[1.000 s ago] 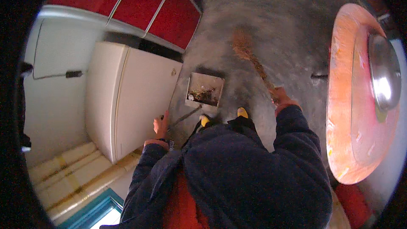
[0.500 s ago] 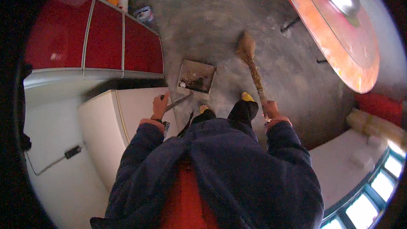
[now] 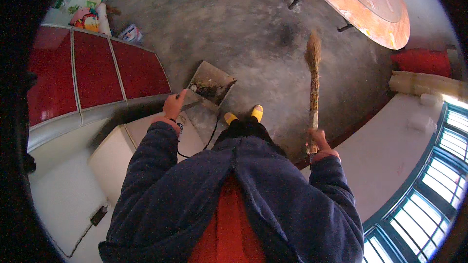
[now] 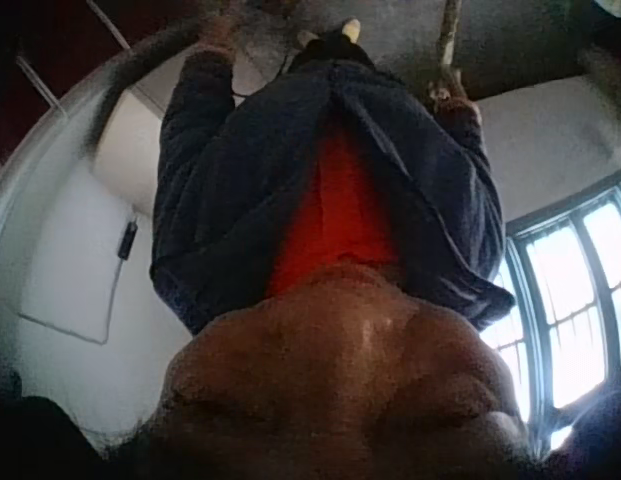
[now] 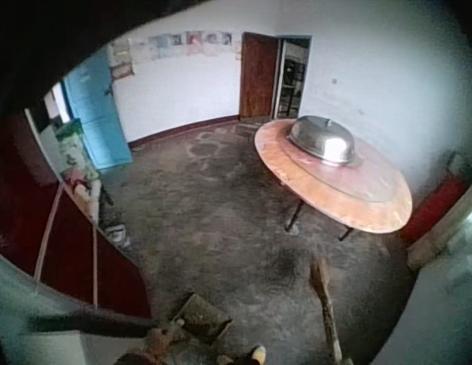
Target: The person sweeps a concrete floor with a traditional straw broom and uses a dustpan to collect debris. They move around a room with a round table, a red cabinet, and a window, repeatedly sweeping dust and small items into the dustpan.
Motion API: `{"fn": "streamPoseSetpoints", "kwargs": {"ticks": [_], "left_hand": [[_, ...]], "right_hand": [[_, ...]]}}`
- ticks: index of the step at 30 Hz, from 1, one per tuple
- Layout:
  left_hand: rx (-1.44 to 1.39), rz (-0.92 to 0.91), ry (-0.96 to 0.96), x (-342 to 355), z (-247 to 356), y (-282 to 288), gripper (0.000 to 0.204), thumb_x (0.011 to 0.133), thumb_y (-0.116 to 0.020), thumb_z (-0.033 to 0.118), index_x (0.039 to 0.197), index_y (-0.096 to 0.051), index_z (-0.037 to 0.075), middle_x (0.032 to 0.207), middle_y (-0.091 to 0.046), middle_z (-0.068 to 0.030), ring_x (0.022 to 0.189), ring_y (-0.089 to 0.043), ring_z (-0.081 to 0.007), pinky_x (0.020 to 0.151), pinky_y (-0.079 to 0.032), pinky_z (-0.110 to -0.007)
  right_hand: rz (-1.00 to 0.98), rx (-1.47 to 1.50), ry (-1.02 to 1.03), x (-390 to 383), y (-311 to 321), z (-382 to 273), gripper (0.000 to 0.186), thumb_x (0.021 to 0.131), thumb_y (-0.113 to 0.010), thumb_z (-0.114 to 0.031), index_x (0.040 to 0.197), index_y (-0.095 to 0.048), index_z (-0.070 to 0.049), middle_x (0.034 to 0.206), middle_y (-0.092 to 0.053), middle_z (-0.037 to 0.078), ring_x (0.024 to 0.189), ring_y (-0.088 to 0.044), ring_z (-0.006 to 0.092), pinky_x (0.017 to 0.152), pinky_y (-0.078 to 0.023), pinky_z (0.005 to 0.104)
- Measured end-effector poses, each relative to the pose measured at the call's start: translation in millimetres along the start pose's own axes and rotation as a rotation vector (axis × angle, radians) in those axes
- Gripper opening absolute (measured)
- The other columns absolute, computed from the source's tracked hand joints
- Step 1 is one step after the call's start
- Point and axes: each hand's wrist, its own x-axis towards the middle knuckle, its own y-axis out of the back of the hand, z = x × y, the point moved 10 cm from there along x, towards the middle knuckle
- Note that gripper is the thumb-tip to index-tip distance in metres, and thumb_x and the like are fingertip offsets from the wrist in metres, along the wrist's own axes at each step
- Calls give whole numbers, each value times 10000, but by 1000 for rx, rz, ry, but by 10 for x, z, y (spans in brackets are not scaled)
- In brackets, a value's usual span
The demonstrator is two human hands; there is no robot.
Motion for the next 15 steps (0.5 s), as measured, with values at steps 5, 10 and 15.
{"fn": "streamPoseSetpoints", "kwargs": {"ticks": [5,10,15], "left_hand": [[2,39,-96,25,-158,-92,780,777,-461,703,1133,-587,20,1081,-585,-212,979,-562,-357,820,-418,-453],[-60,47,-168,70,-100,94,665,796,-573,558,1232,-512,60,1159,-551,-194,1107,-496,-349,904,-384,-465],[165,231,-207,-218,-141,109,785,785,-602,533,1397,-301,143,1396,-328,-185,1286,-311,-358,978,-266,-604]], "right_hand": [[188,138,-76,203,15,-45,254,756,-644,-219,754,-561,21,594,-570,116,453,-573,243,379,-431,361],[204,-42,115,482,-220,-1033,231,773,-646,-204,769,-526,-7,619,-550,112,457,-561,249,381,-444,373],[-221,547,44,919,-1082,-1724,218,778,-647,-166,698,-492,-36,539,-505,103,465,-569,260,356,-451,397]]}}
